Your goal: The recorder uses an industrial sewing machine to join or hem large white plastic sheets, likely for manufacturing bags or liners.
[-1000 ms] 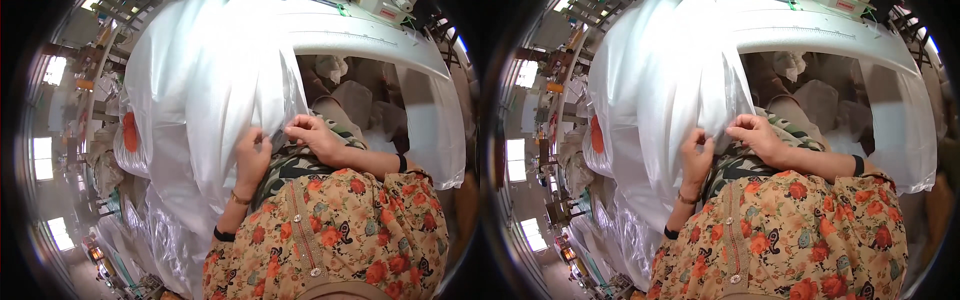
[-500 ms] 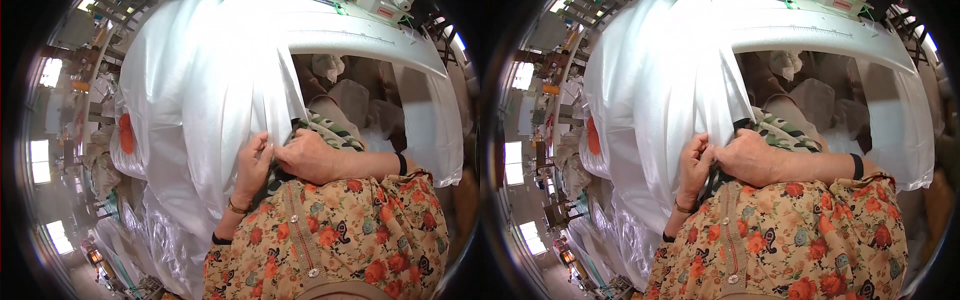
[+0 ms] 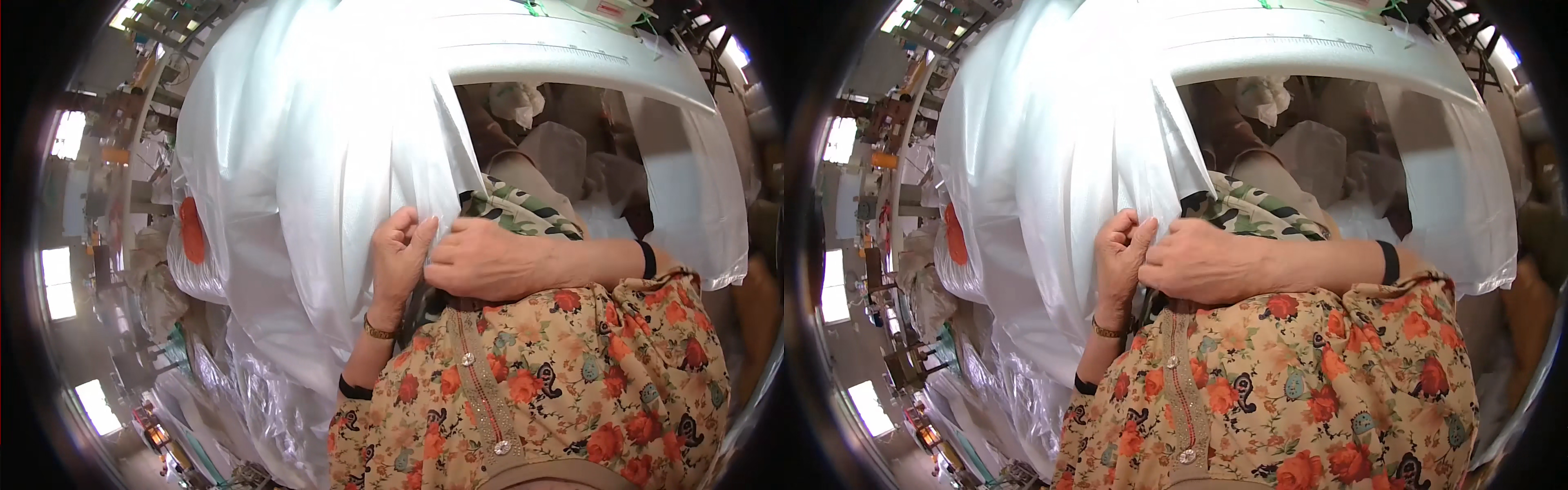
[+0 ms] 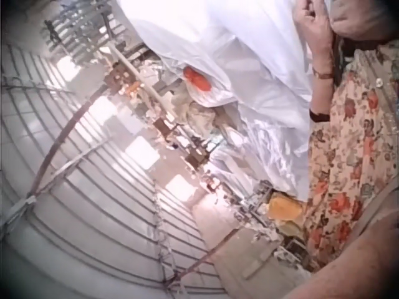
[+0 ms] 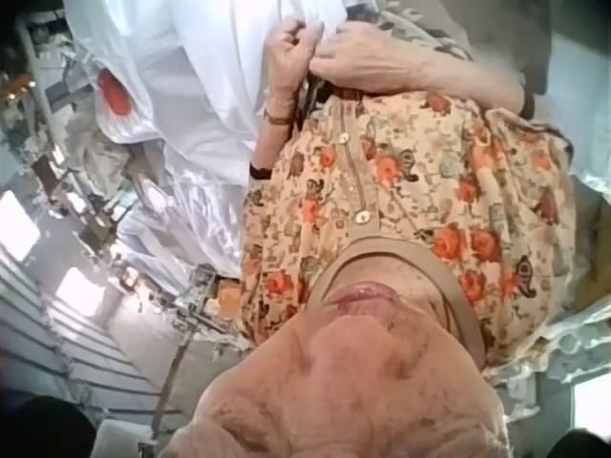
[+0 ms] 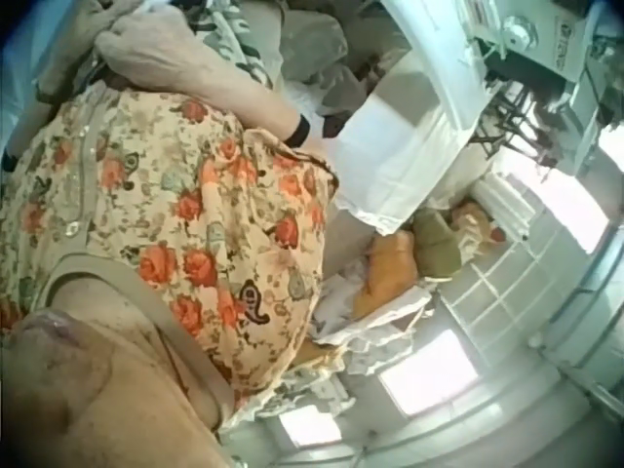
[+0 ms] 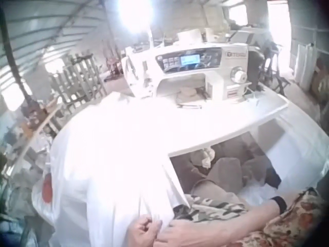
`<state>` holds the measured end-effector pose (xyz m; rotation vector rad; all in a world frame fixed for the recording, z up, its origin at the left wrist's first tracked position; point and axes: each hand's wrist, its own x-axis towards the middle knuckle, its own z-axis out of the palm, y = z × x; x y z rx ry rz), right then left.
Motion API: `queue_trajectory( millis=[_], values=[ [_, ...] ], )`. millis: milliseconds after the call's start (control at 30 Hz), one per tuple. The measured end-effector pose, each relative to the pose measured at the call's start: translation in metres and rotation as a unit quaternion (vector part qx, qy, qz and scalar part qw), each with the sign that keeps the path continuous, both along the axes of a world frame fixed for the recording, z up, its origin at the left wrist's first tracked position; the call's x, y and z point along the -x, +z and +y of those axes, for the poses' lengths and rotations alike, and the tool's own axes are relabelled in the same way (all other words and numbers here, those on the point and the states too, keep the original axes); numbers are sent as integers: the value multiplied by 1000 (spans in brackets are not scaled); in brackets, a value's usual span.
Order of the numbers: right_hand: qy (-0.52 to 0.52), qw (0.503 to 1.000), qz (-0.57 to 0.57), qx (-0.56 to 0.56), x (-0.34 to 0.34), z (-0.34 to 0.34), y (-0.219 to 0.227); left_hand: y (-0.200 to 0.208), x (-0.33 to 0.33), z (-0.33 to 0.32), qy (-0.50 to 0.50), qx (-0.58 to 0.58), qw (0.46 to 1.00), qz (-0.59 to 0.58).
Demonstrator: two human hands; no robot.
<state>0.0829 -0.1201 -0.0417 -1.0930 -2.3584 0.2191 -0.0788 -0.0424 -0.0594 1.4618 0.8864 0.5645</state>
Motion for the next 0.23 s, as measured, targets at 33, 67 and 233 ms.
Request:
queue_trajectory(
  millis=[33,67,233],
  values=[
    [10,999,45,-20,-8,0,-2,-3,1,0,4,-11,1000,-5],
    [-55,991,115,-49,-17,-2,-3,-4,3,-1,10,-10,1000,-15],
    [-351,905,236,47,-41,1,-29,-6,3,-13,62,5,996,-58]
  ],
)
